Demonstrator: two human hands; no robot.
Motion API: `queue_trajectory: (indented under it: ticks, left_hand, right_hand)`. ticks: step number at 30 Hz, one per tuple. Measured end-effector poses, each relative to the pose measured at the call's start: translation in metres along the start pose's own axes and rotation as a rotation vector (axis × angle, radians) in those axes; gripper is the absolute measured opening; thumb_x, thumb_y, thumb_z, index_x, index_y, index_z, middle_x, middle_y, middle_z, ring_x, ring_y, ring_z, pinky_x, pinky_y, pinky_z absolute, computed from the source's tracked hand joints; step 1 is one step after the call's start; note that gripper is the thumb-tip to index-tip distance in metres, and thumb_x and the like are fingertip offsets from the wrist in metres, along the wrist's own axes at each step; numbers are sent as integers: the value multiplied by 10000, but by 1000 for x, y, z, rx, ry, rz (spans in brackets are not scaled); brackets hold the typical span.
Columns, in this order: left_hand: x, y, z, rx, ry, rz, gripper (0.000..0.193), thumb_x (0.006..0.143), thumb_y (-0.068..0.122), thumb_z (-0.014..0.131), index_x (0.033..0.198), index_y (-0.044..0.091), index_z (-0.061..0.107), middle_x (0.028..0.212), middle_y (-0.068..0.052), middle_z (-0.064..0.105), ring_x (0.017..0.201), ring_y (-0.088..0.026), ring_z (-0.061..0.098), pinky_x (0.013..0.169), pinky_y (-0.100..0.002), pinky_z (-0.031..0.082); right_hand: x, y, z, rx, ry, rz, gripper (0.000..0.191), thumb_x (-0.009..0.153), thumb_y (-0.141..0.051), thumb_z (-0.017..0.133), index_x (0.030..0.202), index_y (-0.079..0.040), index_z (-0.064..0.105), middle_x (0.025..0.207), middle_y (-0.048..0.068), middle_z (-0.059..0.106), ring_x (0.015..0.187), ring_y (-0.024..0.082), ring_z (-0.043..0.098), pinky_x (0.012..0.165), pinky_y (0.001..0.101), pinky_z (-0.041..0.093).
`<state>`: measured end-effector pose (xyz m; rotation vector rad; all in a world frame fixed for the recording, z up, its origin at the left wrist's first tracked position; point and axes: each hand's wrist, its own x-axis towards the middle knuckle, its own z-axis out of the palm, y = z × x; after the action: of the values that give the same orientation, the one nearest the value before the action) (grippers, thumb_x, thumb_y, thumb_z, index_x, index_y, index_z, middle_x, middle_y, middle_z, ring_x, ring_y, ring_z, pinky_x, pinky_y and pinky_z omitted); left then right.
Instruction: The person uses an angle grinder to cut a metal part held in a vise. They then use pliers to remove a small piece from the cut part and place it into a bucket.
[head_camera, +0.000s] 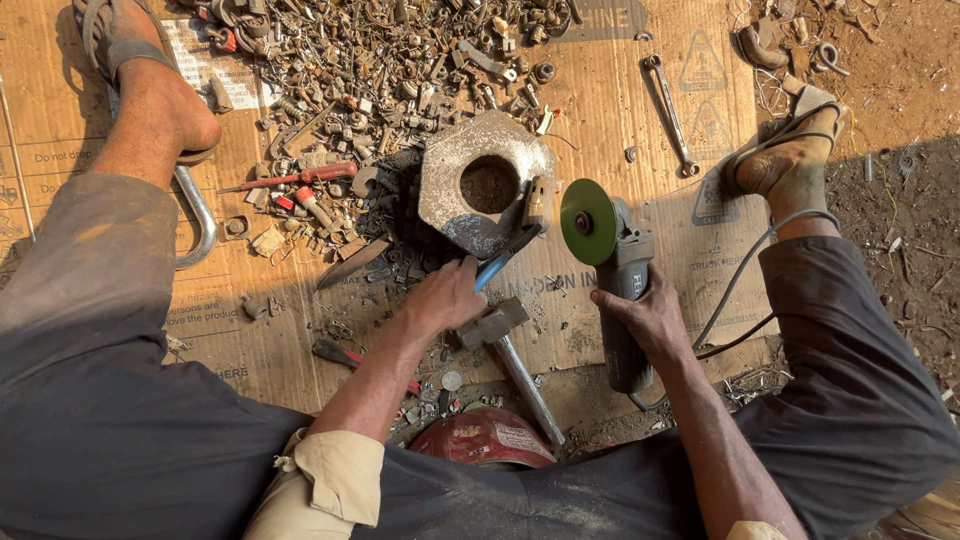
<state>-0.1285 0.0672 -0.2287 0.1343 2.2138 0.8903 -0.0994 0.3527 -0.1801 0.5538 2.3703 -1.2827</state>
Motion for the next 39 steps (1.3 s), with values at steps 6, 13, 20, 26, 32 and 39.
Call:
queue_trajectory:
  ticks: [6, 13, 20, 26, 32, 39]
  left_hand:
    - [0, 16, 19, 264, 206, -35, 564, 842, 135, 616, 1309, -142, 464, 1017, -293, 598, 678, -310, 686, 474, -360, 597]
    - [-3, 12, 16, 219, 189, -63, 427, 917, 95, 543, 1295, -102, 512, 882, -208, 662, 604, -232, 655, 472, -347, 553]
    - [2, 3, 2, -164, 6, -195, 334, 863, 52, 555, 1173, -49, 625, 826, -139, 698, 674, -227, 691, 642, -416, 587]
    - [-2, -7, -18, 8, 35, -177, 243, 899, 104, 595, 1096, 12, 703, 889, -191, 739, 764, -293, 737, 731, -457, 558]
    - [-3, -9, -39, 146, 216, -136, 205, 870, 129, 690, 1000, -30, 692, 795, -158, 642, 613, -230, 658, 492, -385, 540]
    - [0, -31, -34, 393, 434, 66, 132, 922, 31, 583, 806, 25, 646, 691, -82, 554, 522, -150, 491, 423, -323, 468]
  right_hand:
    - [0, 0, 0, -4, -3, -30, 774, 650, -382, 885, 1230, 29, 579, 928, 174, 719, 784, 255, 752, 717, 428, 670]
    - [-1, -3, 1, -19, -8, -4, 762, 645, -357, 893, 1234, 14, 583, 926, 163, 729, 788, 251, 755, 727, 420, 662]
    - [1, -4, -1, -38, -10, 8, 760, 649, -357, 893, 1230, 20, 581, 927, 166, 719, 785, 252, 758, 721, 417, 677]
    - [1, -4, 0, -51, -19, -18, 756, 642, -355, 889, 1228, 12, 583, 940, 166, 726, 788, 255, 757, 720, 412, 672]
    - [0, -8, 8, -139, -48, -24, 840, 625, -368, 890, 1297, 5, 551, 983, 189, 727, 815, 289, 766, 752, 455, 677]
    - [1, -21, 22, -214, -65, -61, 817, 648, -345, 875, 1315, -1, 553, 1001, 217, 747, 817, 309, 777, 765, 476, 676]
